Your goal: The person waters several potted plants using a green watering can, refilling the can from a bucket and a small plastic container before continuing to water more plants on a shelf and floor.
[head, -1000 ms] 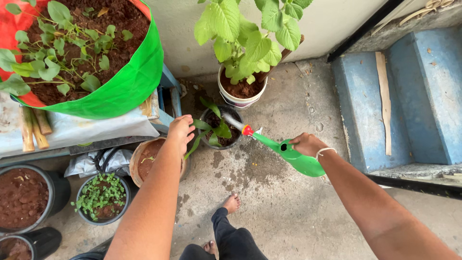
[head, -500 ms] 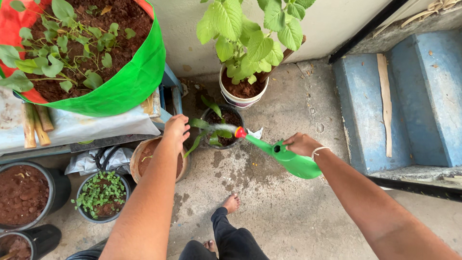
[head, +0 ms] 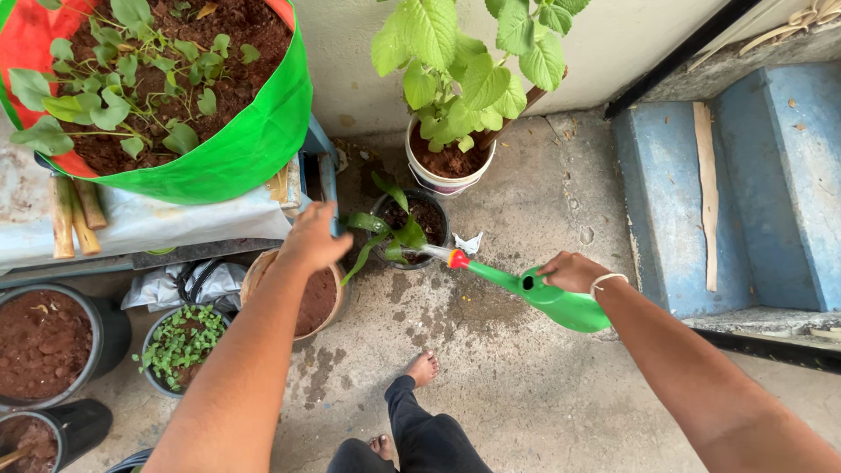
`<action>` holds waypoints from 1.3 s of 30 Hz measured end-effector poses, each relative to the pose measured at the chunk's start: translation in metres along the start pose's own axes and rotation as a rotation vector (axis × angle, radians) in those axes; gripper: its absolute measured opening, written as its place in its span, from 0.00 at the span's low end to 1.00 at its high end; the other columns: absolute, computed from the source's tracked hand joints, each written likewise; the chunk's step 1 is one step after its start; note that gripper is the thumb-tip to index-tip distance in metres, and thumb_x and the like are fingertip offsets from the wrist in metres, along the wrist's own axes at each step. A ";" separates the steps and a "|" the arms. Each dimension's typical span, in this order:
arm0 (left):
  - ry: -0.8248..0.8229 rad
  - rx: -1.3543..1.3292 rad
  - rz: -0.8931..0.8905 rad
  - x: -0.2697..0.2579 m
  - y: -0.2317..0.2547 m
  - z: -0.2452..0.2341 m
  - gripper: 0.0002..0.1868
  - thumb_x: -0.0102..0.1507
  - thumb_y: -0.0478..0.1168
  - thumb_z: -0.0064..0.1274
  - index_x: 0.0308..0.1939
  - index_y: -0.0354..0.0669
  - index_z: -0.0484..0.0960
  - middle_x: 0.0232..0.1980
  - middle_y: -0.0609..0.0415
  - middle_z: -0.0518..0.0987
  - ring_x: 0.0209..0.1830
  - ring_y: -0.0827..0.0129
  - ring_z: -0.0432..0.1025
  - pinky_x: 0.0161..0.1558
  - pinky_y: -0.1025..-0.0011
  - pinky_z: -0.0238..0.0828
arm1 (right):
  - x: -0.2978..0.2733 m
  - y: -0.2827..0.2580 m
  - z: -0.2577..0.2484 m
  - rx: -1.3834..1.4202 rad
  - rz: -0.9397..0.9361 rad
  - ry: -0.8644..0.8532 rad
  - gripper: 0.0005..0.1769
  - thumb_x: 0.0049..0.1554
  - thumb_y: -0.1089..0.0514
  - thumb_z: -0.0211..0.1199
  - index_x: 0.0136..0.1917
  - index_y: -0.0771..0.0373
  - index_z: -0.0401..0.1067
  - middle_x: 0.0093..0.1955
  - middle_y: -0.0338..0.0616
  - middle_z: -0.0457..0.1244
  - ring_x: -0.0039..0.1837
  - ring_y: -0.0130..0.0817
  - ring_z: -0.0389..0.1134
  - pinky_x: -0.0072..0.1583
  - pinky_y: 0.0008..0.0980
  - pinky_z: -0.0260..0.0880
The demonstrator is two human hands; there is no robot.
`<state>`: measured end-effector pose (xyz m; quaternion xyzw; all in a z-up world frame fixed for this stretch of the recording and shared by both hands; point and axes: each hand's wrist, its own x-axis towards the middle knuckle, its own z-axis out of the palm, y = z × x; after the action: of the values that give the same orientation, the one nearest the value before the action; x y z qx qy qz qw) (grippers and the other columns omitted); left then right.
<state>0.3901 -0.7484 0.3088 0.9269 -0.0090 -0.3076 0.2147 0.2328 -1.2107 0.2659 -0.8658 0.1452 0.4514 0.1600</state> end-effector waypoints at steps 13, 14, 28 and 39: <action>-0.154 0.369 0.076 -0.003 0.035 0.017 0.43 0.64 0.46 0.54 0.80 0.55 0.50 0.83 0.49 0.47 0.81 0.55 0.49 0.76 0.53 0.51 | 0.011 0.047 -0.005 0.049 0.094 0.144 0.25 0.56 0.53 0.59 0.66 0.40 0.77 0.70 0.42 0.67 0.71 0.43 0.67 0.75 0.39 0.61; -0.152 0.361 0.083 -0.002 0.038 0.019 0.43 0.64 0.45 0.53 0.80 0.55 0.50 0.83 0.50 0.47 0.81 0.55 0.50 0.76 0.55 0.52 | 0.010 0.045 -0.008 0.066 0.099 0.143 0.25 0.56 0.53 0.59 0.66 0.40 0.77 0.69 0.43 0.68 0.70 0.43 0.69 0.75 0.39 0.62; -0.188 0.357 0.022 0.002 0.028 0.026 0.42 0.64 0.46 0.52 0.80 0.54 0.52 0.84 0.51 0.47 0.80 0.55 0.51 0.76 0.57 0.54 | 0.004 0.030 -0.007 0.019 0.009 0.054 0.24 0.56 0.54 0.61 0.65 0.39 0.77 0.71 0.41 0.65 0.72 0.42 0.66 0.75 0.39 0.61; -0.189 0.355 0.040 0.007 0.036 0.028 0.39 0.64 0.45 0.52 0.79 0.53 0.55 0.84 0.52 0.48 0.81 0.56 0.50 0.75 0.56 0.55 | 0.000 0.048 -0.002 0.002 0.055 0.059 0.24 0.55 0.53 0.61 0.65 0.40 0.78 0.71 0.41 0.65 0.73 0.42 0.65 0.75 0.39 0.61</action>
<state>0.3840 -0.7929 0.2997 0.9168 -0.1019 -0.3826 0.0522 0.2152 -1.2553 0.2597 -0.8741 0.1740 0.4299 0.1441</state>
